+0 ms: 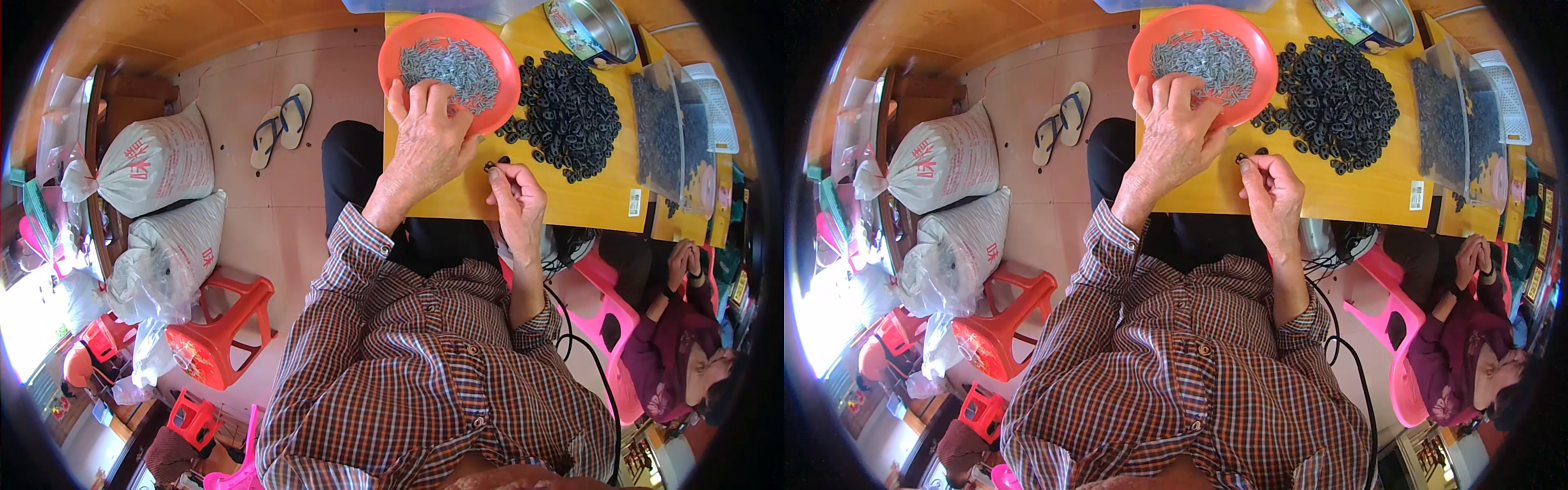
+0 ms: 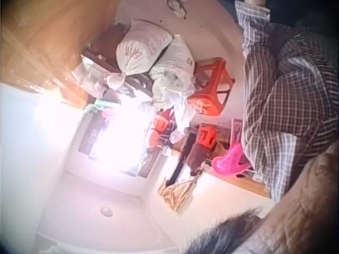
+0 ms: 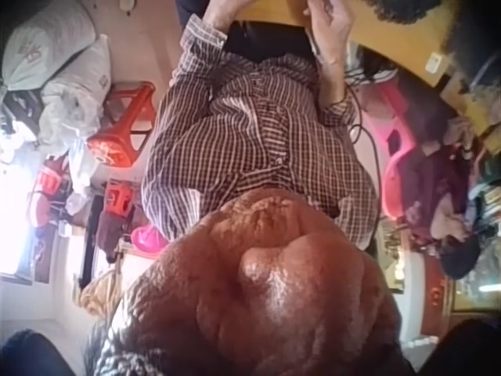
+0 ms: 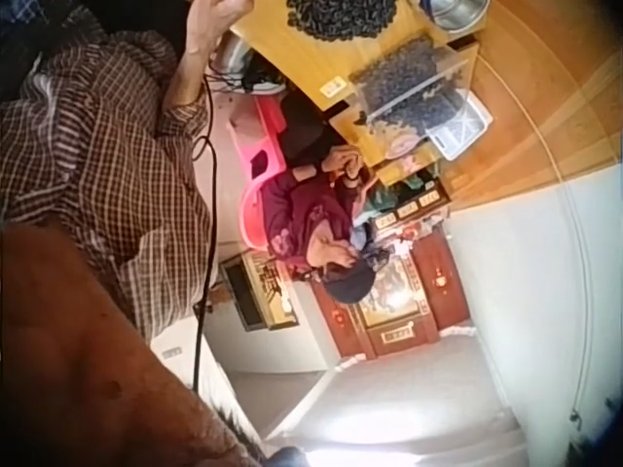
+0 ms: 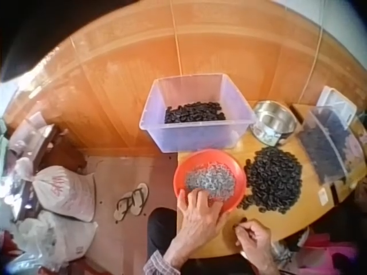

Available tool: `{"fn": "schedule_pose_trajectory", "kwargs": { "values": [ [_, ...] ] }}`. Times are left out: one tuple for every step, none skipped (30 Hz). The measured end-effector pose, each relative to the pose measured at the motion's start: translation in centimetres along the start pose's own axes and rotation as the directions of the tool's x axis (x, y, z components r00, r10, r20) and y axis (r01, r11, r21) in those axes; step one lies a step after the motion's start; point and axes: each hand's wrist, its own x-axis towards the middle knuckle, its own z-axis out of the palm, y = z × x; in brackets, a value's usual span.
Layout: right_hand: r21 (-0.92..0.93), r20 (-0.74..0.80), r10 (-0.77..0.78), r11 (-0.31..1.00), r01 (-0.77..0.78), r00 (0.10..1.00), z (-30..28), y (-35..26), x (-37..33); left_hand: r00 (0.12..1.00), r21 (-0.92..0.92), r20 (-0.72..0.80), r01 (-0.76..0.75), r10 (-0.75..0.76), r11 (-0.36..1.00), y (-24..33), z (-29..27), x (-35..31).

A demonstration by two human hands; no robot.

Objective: Assembling small black plastic components by manually inserting small metal pins.

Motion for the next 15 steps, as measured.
{"fn": "schedule_pose_trajectory", "kwargs": {
  "values": [
    [-0.007, 0.000, 0.010, 1.000, -0.010, 1.000, -0.02, 0.00, 0.01, 1.000, -0.024, 0.013, 0.006, -0.006, 1.000, 0.04, -0.11, 0.06],
    [-0.014, 0.000, 0.021, 1.000, -0.021, 1.000, -0.03, -0.01, 0.02, 1.000, -0.047, 0.027, 0.013, -0.012, 0.999, 0.06, -0.18, 0.09],
    [-0.013, 0.001, 0.019, 1.000, -0.019, 1.000, 0.01, -0.10, 0.03, 1.000, -0.045, 0.025, 0.013, -0.012, 0.999, 0.05, -0.18, 0.06],
    [-0.006, -0.003, 0.015, 1.000, -0.015, 1.000, 0.07, -0.25, 0.00, 1.000, -0.062, 0.018, 0.020, -0.019, 0.998, 0.03, -0.12, -0.03],
    [0.001, -0.007, 0.011, 1.000, -0.011, 1.000, 0.11, -0.37, -0.05, 1.000, -0.078, 0.011, 0.026, -0.026, 0.997, 0.01, -0.06, -0.13],
    [0.003, -0.004, 0.005, 1.000, -0.005, 1.000, 0.13, -0.36, -0.03, 1.000, -0.074, 0.006, 0.025, -0.025, 0.997, -0.04, 0.02, -0.16],
    [0.002, -0.005, 0.007, 1.000, -0.007, 1.000, 0.10, -0.27, -0.08, 1.000, -0.090, 0.004, 0.029, -0.029, 0.995, -0.05, 0.10, -0.24],
    [0.001, -0.006, 0.010, 1.000, -0.010, 1.000, 0.12, -0.19, -0.10, 0.999, -0.107, 0.001, 0.034, -0.034, 0.994, -0.08, 0.11, -0.30],
    [0.002, -0.005, 0.006, 1.000, -0.006, 1.000, 0.09, -0.09, -0.16, 0.999, -0.106, -0.002, 0.032, -0.033, 0.994, -0.05, 0.17, -0.38],
    [0.003, -0.007, 0.011, 1.000, -0.011, 1.000, 0.08, 0.01, -0.21, 0.999, -0.113, 0.008, 0.038, -0.037, 0.993, -0.03, 0.21, -0.45],
    [0.004, -0.009, 0.017, 1.000, -0.017, 1.000, 0.09, 0.08, -0.17, 0.999, -0.120, 0.019, 0.044, -0.042, 0.992, -0.06, 0.29, -0.46],
    [0.004, -0.007, 0.016, 1.000, -0.016, 1.000, 0.11, 0.01, -0.19, 0.999, -0.119, 0.018, 0.046, -0.044, 0.992, -0.04, 0.29, -0.55],
    [0.003, -0.009, 0.016, 1.000, -0.016, 1.000, 0.13, -0.07, -0.21, 0.999, -0.123, 0.002, 0.047, -0.047, 0.991, -0.01, 0.30, -0.63],
    [0.002, -0.010, 0.017, 1.000, -0.017, 1.000, 0.15, -0.10, -0.24, 0.999, -0.128, -0.013, 0.047, -0.049, 0.991, 0.01, 0.31, -0.71],
    [0.001, -0.008, 0.017, 1.000, -0.017, 1.000, 0.19, -0.14, -0.24, 0.999, -0.127, -0.014, 0.049, -0.052, 0.991, -0.02, 0.22, -0.76]
  ]
}}
